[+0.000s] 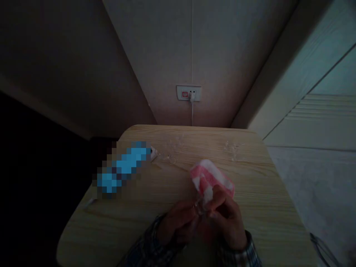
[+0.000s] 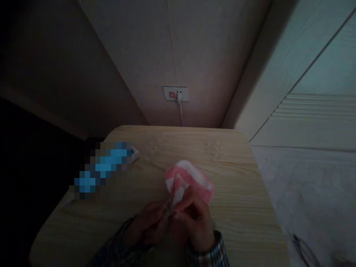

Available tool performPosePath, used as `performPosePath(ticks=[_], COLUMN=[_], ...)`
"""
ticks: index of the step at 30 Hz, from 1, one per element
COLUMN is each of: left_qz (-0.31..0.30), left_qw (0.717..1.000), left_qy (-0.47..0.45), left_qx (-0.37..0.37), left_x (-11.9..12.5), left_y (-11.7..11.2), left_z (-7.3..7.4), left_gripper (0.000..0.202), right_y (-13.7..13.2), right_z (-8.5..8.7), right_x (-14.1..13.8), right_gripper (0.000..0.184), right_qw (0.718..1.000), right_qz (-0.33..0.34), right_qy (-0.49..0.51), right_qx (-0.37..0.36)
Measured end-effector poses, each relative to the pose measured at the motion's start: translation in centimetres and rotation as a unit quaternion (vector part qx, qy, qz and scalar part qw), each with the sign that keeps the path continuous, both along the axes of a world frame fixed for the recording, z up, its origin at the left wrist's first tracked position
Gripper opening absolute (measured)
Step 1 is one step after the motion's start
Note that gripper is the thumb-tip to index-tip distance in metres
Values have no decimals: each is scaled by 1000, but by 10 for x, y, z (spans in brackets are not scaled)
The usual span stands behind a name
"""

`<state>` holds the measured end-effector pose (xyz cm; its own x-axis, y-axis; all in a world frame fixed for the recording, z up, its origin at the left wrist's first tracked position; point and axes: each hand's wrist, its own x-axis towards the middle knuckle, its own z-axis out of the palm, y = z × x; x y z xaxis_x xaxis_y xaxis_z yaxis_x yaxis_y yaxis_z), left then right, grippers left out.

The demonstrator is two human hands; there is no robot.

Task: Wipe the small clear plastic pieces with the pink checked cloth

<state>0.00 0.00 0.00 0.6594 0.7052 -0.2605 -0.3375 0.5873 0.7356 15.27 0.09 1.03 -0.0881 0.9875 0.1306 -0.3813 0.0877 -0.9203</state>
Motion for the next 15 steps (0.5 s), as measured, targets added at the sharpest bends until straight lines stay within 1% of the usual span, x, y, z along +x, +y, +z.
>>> performPosePath(ticks=[1, 2, 3, 4, 5, 6, 7, 9, 11, 13, 15], left_qz=[-17, -24, -23, -12, 8, 33, 59, 97, 105, 110, 117], left_qw=[999, 999, 999, 999, 991, 973, 940, 851, 774, 716, 681], left_qy=[-21, -21, 4, 53, 124, 206, 291, 426, 494, 519, 524], left_qx=[-20, -30, -27, -3, 40, 99, 167, 291, 382, 454, 498], left_x=[-1, -1, -1, -2, -2, -3, -4, -7, -9, -10, -10], left_y=[0, 0, 1, 2, 2, 3, 3, 3, 1, 0, 0], left_z=[0, 1, 4, 7, 10, 14, 17, 21, 20, 16, 13], left_gripper=[33, 33, 33, 33, 32, 31, 29, 22, 17, 18, 17], right_y=[1, 1, 2, 2, 3, 3, 3, 3, 2, 2, 2], right_z=[1, 1, 1, 0, -2, -3, -5, -8, -10, -11, -10], right_x=[0, 0, 0, 0, 1, 1, 1, 2, 2, 3, 3], right_gripper=[6, 5, 5, 5, 6, 7, 7, 8, 8, 10, 12], right_qw=[1000, 1000, 1000, 1000, 999, 998, 995, 988, 980, 974, 972], right_qz=[4, 5, 4, 0, -8, -19, -30, -52, -76, -100, -113], right_qy=[6, 6, -1, -17, -39, -66, -94, -145, -180, -199, -196], right_qx=[3, 4, 2, -1, -5, -8, -9, -14, -25, -45, -64])
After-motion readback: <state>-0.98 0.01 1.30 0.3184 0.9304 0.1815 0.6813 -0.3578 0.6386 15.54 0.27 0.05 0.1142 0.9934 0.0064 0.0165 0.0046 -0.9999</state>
